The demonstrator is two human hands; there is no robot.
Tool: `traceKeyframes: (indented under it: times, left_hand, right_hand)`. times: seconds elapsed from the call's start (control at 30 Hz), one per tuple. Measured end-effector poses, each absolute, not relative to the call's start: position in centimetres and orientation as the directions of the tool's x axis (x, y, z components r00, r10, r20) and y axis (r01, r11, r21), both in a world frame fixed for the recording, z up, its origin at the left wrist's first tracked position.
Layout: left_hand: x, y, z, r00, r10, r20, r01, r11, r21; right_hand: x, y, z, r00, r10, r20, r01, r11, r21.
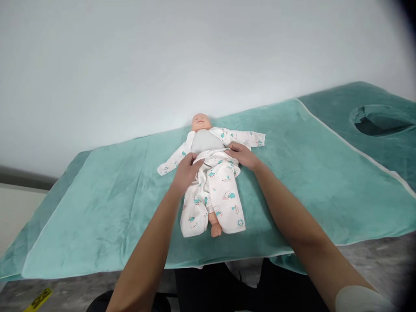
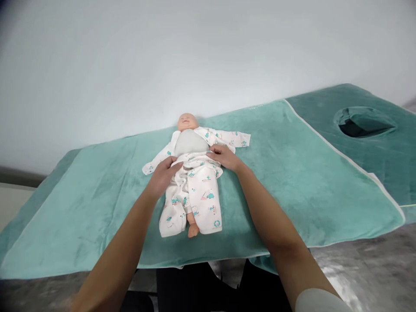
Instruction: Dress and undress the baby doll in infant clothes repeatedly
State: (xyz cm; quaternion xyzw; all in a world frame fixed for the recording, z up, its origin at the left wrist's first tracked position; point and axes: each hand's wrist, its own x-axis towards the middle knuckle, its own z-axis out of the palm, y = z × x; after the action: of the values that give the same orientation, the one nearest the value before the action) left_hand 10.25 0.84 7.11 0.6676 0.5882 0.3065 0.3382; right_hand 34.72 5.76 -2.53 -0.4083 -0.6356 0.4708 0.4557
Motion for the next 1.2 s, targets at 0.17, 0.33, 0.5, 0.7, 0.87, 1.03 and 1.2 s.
traceKeyframes:
  times: [0.17,0.33,0.5,0.7,0.87,1.03,1.2]
  left_hand:
    - [6.4,-3.4,6.9,0.34,0.933,-0.117,0.157,0.066,0.985]
    - [4.0,-4.8,6.1,0.315,0.947,-0.061,0.158,0.011,0.987]
    - [7.0,-4.7,7.1,0.218,0.975,0.041,0.256,-0.098,0.962]
    - [10.5,-5.4,10.5,0.259,0.966,0.023,0.308,-0.105,0.945]
    - [7.8,-5.5,9.5,0.506,0.841,-0.193,0.443,-0.061,0.894]
    - [8.4,-4.7,8.4,0.381,0.923,-0.06,0.206,-0.022,0.978]
    - [11.1,-3.9,9.7,0.286,0.958,0.009,0.048,-0.024,0.999]
  right_hand:
    - [36.1,2.5,-1.5,-0.502,0.853,0.141,0.116,0.228,-0.967]
    - [36.6,1.1,0.0,-0.601,0.779,0.178,0.163,0.337,-0.927]
    - [33.5,-2.1,5.1,-0.457,0.842,0.285,0.3,0.448,-0.843]
    - [28.9,-4.9,5.8,-0.413,0.903,0.121,0.259,0.243,-0.935]
    - [31.0,-3.6,3.9,-0.368,0.93,-0.019,-0.117,-0.067,-0.991]
    - [29.9,-3.0,5.3,-0.341,0.939,-0.043,-0.375,-0.178,-0.91]
    - [28.4,-2.6,5.9,-0.482,0.875,0.055,-0.309,-0.111,-0.944]
